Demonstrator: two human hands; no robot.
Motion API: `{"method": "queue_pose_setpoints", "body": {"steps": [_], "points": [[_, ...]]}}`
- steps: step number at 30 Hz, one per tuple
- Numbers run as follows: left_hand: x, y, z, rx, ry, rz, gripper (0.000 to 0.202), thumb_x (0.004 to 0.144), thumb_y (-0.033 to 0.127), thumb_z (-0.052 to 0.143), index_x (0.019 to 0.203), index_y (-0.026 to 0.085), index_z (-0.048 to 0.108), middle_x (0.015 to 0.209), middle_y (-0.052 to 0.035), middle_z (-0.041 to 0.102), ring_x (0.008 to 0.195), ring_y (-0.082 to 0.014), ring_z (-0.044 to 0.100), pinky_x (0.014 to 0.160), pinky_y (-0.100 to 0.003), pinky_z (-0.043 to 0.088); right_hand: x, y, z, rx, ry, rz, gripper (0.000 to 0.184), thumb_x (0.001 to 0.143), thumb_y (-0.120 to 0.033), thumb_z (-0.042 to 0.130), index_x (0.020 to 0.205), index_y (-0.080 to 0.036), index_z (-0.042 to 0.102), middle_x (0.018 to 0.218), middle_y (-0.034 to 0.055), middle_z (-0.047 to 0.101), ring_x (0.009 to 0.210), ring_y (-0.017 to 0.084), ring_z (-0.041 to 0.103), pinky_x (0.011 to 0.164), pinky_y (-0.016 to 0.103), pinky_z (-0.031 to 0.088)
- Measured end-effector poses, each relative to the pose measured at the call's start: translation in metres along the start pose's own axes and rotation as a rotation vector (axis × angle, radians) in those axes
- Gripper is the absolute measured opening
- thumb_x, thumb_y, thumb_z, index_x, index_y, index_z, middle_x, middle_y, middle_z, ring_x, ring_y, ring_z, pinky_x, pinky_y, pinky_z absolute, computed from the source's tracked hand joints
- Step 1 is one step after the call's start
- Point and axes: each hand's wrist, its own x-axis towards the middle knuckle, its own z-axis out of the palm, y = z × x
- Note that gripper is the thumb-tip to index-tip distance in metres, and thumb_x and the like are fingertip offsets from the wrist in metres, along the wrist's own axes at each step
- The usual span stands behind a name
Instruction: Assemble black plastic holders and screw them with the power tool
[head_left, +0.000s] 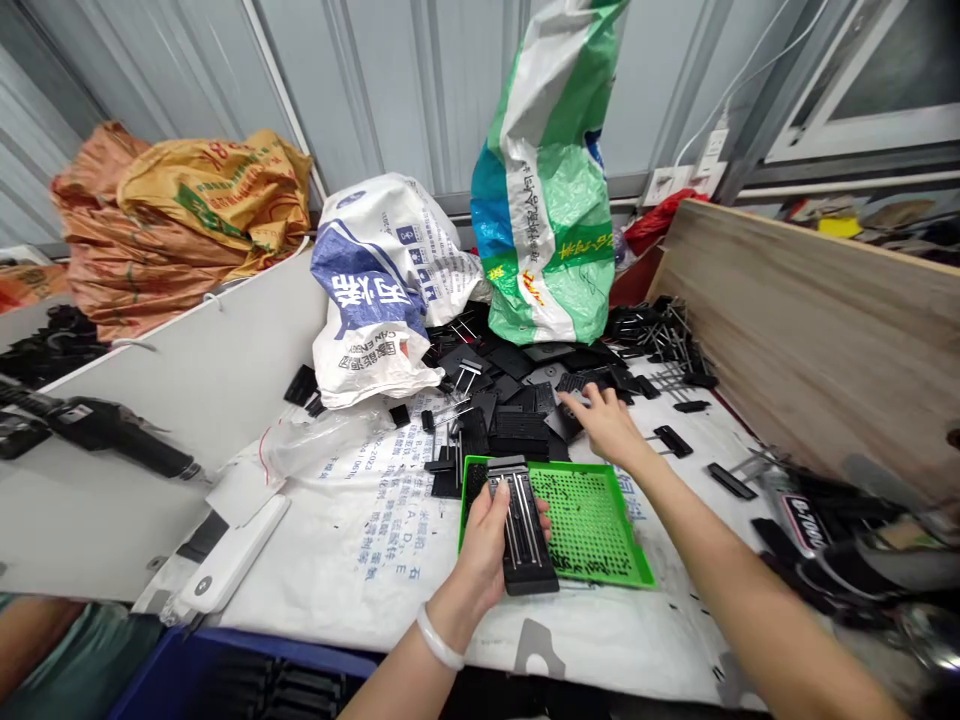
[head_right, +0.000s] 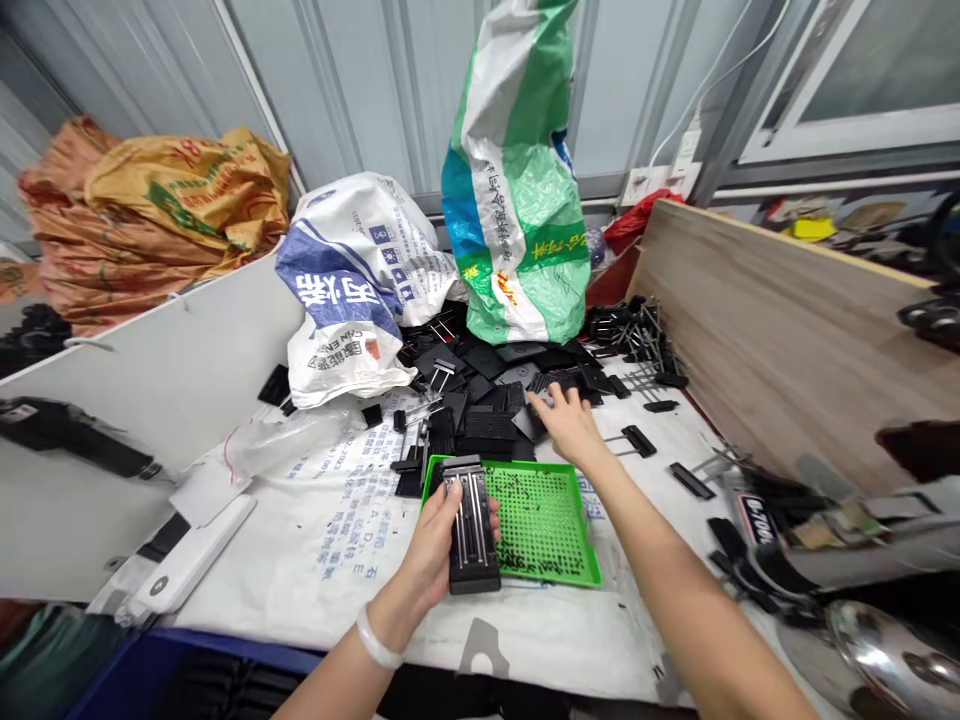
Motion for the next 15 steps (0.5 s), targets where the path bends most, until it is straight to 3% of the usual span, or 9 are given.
{"method": "queue_pose_setpoints", "body": {"steps": [2,4,8,11,15], "points": [[0.001,0.001,-0.003,-0.043,0.041,-0.007,0.037,0.083,0.047,0.065,0.1,0.017,0.051,0.08,-0.0058,0.071,0.072,-0.0186,0.069,0.064,-0.03,0.055,0.01,0.016,-0.004,-0.037,-0.035,-0.041,0.043,0.073,-0.001,0.048,0.109,-0.02,0.062,0.109,0.0153,0.055,0.098,0.032,0.049,0.088,0.05,0.042],[0.002,0.002,-0.005,-0.075,0.095,0.012,0.038,0.082,0.047,0.066,0.102,0.017,0.052,0.082,-0.0063,0.071,0.073,-0.0192,0.07,0.064,-0.031,0.055,0.006,0.017,-0.005,-0.075,-0.046,-0.081,0.041,0.07,0.0,0.047,0.103,-0.019,0.061,0.111,0.0145,0.052,0.1,0.032,0.047,0.09,0.049,0.041],[0.007,0.002,-0.005,-0.095,0.133,0.059,0.038,0.083,0.046,0.065,0.103,0.017,0.052,0.085,-0.0073,0.072,0.074,-0.0196,0.07,0.064,-0.031,0.055,-0.023,-0.009,-0.003,0.048,-0.037,-0.073,0.041,0.065,-0.001,0.048,0.103,-0.018,0.05,0.105,0.0113,0.048,0.097,0.028,0.048,0.086,0.042,0.045],[0.009,0.003,0.005,-0.067,0.062,0.105,0.037,0.082,0.041,0.069,0.104,0.017,0.051,0.088,-0.0072,0.071,0.075,-0.0186,0.07,0.065,-0.03,0.055,-0.044,-0.033,0.001,0.294,-0.058,-0.031,0.034,0.071,-0.004,0.047,0.101,-0.02,0.044,0.097,0.0068,0.049,0.092,0.024,0.052,0.08,0.037,0.046],[0.008,0.005,0.023,-0.054,-0.011,0.236,0.043,0.074,0.027,0.078,0.106,0.018,0.052,0.094,-0.005,0.07,0.076,-0.0155,0.067,0.072,-0.031,0.054,-0.057,-0.057,0.001,0.433,-0.098,-0.029,0.027,0.079,-0.014,0.054,0.103,-0.022,0.043,0.097,0.0045,0.051,0.089,0.022,0.054,0.078,0.034,0.046]]}}
